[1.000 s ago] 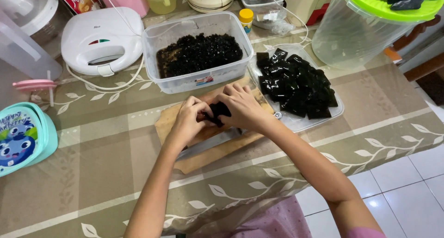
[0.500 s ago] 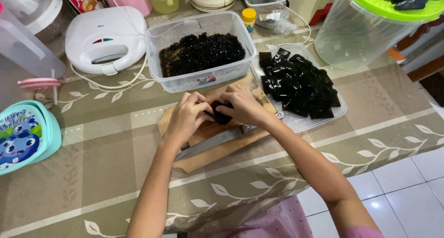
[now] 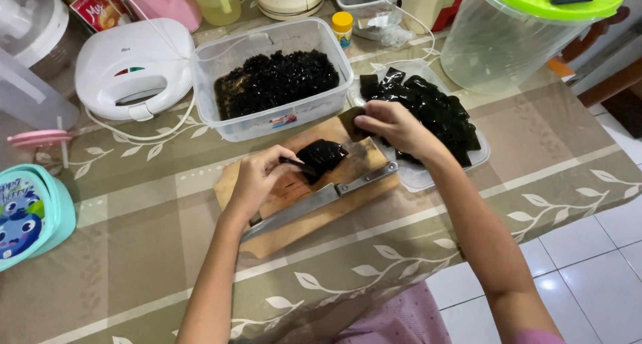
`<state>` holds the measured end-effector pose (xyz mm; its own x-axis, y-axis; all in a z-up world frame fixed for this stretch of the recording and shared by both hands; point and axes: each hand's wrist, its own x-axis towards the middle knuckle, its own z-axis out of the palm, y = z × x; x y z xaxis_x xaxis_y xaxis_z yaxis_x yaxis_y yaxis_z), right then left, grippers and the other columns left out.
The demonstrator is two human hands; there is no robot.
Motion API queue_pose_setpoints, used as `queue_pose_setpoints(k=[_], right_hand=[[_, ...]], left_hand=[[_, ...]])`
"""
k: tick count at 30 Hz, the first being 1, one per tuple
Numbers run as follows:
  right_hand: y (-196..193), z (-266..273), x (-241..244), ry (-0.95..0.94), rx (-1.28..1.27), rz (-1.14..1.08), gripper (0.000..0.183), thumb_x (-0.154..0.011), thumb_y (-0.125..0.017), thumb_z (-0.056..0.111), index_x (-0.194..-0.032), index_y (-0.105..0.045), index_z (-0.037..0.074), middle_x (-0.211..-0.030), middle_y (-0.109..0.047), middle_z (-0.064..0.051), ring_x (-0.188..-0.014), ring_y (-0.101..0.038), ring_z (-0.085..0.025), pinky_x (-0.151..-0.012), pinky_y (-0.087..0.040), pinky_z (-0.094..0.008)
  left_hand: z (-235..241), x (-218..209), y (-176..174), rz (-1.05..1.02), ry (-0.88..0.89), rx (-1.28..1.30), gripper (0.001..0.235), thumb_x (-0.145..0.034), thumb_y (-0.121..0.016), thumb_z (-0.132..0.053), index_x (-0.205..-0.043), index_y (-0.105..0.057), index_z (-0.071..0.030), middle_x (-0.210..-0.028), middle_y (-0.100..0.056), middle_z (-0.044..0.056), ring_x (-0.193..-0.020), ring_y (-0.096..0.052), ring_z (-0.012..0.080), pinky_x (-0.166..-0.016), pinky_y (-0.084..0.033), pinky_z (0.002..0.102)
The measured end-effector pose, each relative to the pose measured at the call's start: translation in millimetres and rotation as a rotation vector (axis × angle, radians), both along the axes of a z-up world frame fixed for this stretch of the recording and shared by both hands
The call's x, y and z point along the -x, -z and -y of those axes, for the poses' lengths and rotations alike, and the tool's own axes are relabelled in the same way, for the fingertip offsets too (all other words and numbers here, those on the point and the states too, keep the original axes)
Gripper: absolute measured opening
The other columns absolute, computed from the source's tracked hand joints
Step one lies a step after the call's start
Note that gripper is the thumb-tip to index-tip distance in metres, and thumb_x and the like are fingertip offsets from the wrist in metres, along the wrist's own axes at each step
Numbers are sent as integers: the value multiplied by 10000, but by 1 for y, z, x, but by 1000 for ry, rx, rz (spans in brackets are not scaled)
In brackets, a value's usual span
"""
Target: The person slices a dark jelly-like food on a wooden cutting board using a knife, then separates the cut pieces by hand and places them into a clear plastic container. The person repeats the slicing and separating process for additional pieces.
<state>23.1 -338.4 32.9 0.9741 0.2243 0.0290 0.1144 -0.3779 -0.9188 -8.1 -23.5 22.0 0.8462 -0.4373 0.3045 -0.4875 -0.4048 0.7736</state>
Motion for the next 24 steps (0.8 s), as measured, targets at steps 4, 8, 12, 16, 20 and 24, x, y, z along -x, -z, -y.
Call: queue_pose_setpoints(k=[4,8,12,16,20,24], right_hand=[[13,71,-24,195,-10,89,223,-989,-711,293,-1035,-688,76,-771,-666,-17,-697,-603,-124,-618,-532,-247],[61,149,-70,407,2,216,233,-1005,-739,296,-1082,-694,81,-801,-688,-19,-694,-659,-99,-558,-543,-235],[91,182,-89,583,177,250,248,-956,-782,384,-1034,-755,150,-737,-647,34,-662,-608,-86,-557,-497,-270],[95,171,-86,578,179,209,292,-929,-765,398,-1112,-765,170,-791,-688,-8,-731,-637,-133,-657,-514,-334],[80,146,-80,536,269,210,288,-926,-745,409,-1144,-765,221,-866,-733,-44,-844,-688,-216,-780,-514,-390],[62,128,-68,566,513,214,291,-953,-675,428,-1232,-715,354,-1026,-740,59,-1019,-684,-237,-996,-378,-476]], left_hand=[[32,-14,-8,-250,-32,208,95,-944,-724,-128,-1032,-719,-162,-914,-795,63,-835,-755,126,-785,-637,284],[84,-25,-27,-316,35,219,118,-926,-733,-105,-1036,-690,-111,-912,-784,122,-778,-774,196,-755,-650,315],[153,-74,-2,-270,84,338,120,-891,-774,-76,-981,-699,-98,-859,-764,120,-701,-771,201,-647,-660,273],[219,-134,33,-371,112,421,176,-898,-772,-84,-1024,-672,-14,-863,-741,162,-711,-748,157,-647,-665,220],[257,-165,44,-291,-49,190,200,-895,-774,-215,-1053,-693,-123,-904,-762,161,-828,-760,236,-725,-637,313],[265,-157,27,-225,-196,-220,216,-953,-687,-374,-1123,-630,-254,-1161,-753,102,-1161,-692,326,-1018,-512,445]])
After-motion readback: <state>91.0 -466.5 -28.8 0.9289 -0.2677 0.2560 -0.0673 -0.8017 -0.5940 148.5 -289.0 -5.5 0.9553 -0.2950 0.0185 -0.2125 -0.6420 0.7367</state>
